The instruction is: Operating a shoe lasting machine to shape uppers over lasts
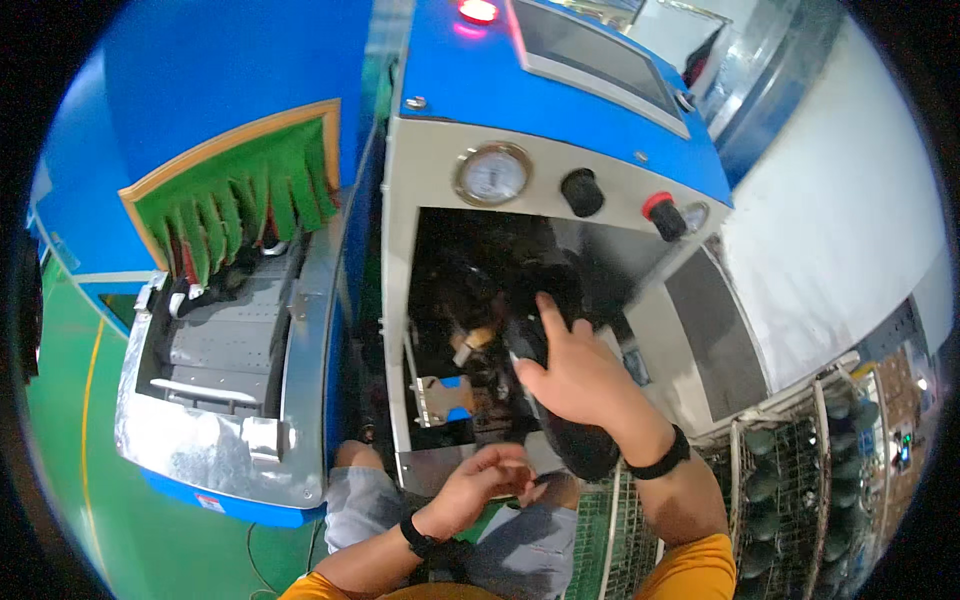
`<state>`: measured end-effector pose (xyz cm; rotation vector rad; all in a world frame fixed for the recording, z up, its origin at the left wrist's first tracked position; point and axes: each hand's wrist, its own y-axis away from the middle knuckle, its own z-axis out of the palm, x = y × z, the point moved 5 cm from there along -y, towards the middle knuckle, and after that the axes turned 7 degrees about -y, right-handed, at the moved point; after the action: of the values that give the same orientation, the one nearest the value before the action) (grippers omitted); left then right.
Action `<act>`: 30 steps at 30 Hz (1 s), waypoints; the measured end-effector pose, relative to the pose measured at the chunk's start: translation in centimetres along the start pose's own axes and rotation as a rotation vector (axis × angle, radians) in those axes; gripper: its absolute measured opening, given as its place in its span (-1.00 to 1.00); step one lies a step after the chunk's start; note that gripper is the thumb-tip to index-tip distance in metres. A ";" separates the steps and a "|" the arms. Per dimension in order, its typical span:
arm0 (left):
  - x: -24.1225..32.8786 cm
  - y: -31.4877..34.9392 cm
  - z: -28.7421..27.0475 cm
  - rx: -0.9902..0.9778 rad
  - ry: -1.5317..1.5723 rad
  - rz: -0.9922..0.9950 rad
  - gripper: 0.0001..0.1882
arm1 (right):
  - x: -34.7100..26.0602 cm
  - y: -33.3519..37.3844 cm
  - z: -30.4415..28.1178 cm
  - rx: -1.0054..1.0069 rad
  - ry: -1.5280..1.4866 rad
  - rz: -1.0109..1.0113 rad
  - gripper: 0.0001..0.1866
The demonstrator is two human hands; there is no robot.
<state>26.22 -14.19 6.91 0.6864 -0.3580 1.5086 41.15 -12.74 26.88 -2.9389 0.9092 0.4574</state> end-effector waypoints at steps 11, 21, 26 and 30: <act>-3.3 3.4 1.1 -0.047 -0.382 -0.040 -0.74 | 0.2 3.8 -0.4 0.211 -0.017 -0.058 -0.01; -0.9 7.0 4.8 -0.110 -0.262 0.024 -0.54 | 1.4 18.7 2.6 0.530 0.018 -0.181 -0.02; 0.3 8.9 7.2 -0.403 -0.008 -0.071 -0.06 | 0.7 28.1 4.8 0.470 0.049 -0.400 0.04; -3.0 8.8 4.8 -0.153 -0.113 -0.366 -0.28 | -1.9 28.6 3.0 -0.127 0.001 -0.445 0.12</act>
<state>18.35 -20.12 10.40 0.6757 -0.4056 1.0871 22.90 -35.04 26.22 -3.1186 0.2122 0.4988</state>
